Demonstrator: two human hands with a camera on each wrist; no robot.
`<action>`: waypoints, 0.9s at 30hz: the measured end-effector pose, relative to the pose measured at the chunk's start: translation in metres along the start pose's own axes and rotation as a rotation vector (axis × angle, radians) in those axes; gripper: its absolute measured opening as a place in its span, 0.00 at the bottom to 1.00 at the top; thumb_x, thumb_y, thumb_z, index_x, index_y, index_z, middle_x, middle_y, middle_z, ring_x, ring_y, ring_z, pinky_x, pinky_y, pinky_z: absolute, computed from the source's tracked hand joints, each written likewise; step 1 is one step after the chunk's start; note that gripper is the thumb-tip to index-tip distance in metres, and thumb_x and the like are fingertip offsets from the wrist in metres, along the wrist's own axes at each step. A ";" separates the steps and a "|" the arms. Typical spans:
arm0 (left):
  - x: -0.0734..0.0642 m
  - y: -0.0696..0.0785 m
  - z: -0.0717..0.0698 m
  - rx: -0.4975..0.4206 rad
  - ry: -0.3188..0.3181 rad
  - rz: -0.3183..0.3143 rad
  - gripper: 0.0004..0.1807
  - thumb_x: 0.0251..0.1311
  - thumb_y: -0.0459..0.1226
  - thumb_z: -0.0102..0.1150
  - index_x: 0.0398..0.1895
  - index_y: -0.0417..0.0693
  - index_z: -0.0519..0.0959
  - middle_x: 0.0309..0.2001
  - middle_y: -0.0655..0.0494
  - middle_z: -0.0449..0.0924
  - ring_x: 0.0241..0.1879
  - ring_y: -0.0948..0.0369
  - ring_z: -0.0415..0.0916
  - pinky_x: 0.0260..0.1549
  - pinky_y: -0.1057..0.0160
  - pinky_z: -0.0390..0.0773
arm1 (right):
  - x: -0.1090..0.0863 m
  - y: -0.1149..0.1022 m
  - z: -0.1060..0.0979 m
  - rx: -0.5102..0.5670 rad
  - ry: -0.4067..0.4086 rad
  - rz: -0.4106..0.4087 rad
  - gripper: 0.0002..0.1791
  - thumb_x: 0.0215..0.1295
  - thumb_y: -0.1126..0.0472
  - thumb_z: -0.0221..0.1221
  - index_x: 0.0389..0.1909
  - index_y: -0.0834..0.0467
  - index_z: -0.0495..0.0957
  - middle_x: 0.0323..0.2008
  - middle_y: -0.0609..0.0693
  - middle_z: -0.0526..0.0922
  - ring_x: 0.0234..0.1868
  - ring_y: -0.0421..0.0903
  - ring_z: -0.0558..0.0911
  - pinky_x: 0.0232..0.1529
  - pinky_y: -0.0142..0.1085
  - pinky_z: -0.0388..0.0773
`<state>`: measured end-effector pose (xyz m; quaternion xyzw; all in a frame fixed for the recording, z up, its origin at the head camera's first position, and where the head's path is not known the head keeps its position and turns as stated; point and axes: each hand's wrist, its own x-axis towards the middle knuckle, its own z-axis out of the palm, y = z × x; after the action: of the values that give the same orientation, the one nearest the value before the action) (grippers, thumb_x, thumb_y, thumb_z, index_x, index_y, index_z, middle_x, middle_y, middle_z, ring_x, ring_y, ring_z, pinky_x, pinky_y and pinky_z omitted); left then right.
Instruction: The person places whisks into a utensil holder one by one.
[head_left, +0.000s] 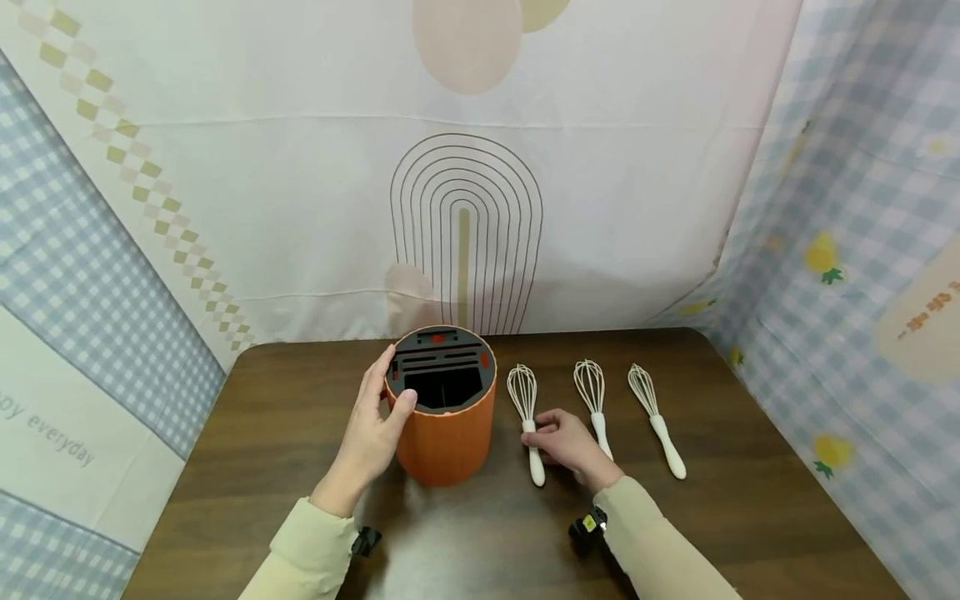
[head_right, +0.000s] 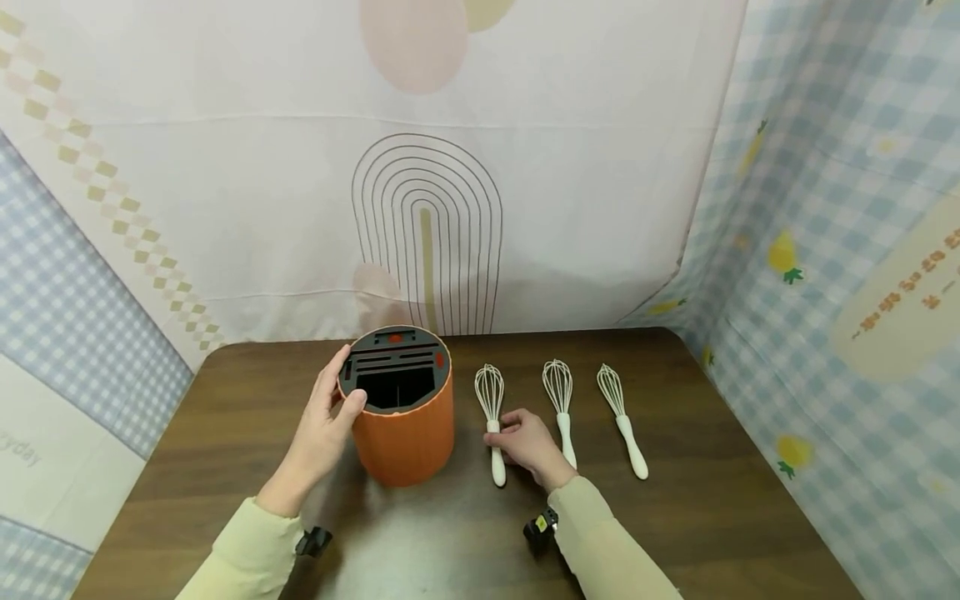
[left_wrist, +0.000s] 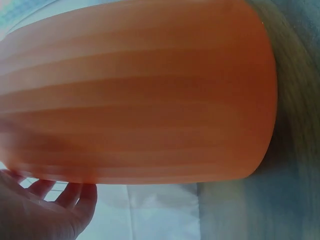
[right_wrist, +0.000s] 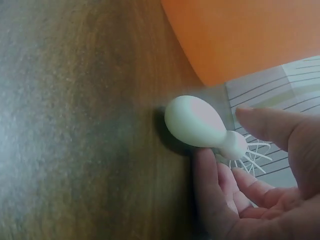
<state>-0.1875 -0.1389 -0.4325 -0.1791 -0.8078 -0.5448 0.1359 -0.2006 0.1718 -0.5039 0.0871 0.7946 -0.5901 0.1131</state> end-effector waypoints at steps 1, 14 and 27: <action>-0.001 0.005 0.000 -0.005 0.013 0.001 0.35 0.69 0.40 0.50 0.77 0.53 0.51 0.74 0.53 0.50 0.69 0.53 0.54 0.62 0.43 0.58 | 0.001 0.000 0.001 -0.007 0.001 -0.001 0.25 0.54 0.64 0.68 0.51 0.68 0.71 0.36 0.57 0.79 0.32 0.47 0.80 0.32 0.39 0.79; -0.008 0.035 0.006 -0.015 0.107 0.049 0.33 0.66 0.36 0.49 0.74 0.40 0.56 0.71 0.42 0.56 0.69 0.48 0.55 0.62 0.41 0.57 | 0.003 0.004 0.000 -0.109 -0.011 -0.019 0.16 0.55 0.67 0.67 0.42 0.67 0.74 0.33 0.55 0.76 0.30 0.46 0.76 0.30 0.38 0.77; -0.005 0.028 0.007 -0.022 0.116 0.034 0.34 0.65 0.36 0.50 0.74 0.42 0.57 0.71 0.43 0.57 0.68 0.48 0.56 0.62 0.42 0.57 | 0.005 0.005 -0.002 -0.042 -0.058 0.010 0.13 0.57 0.68 0.63 0.41 0.67 0.73 0.30 0.54 0.78 0.28 0.44 0.77 0.30 0.38 0.78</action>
<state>-0.1709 -0.1236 -0.4140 -0.1626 -0.7893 -0.5609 0.1895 -0.2045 0.1751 -0.5097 0.0715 0.8029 -0.5749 0.1406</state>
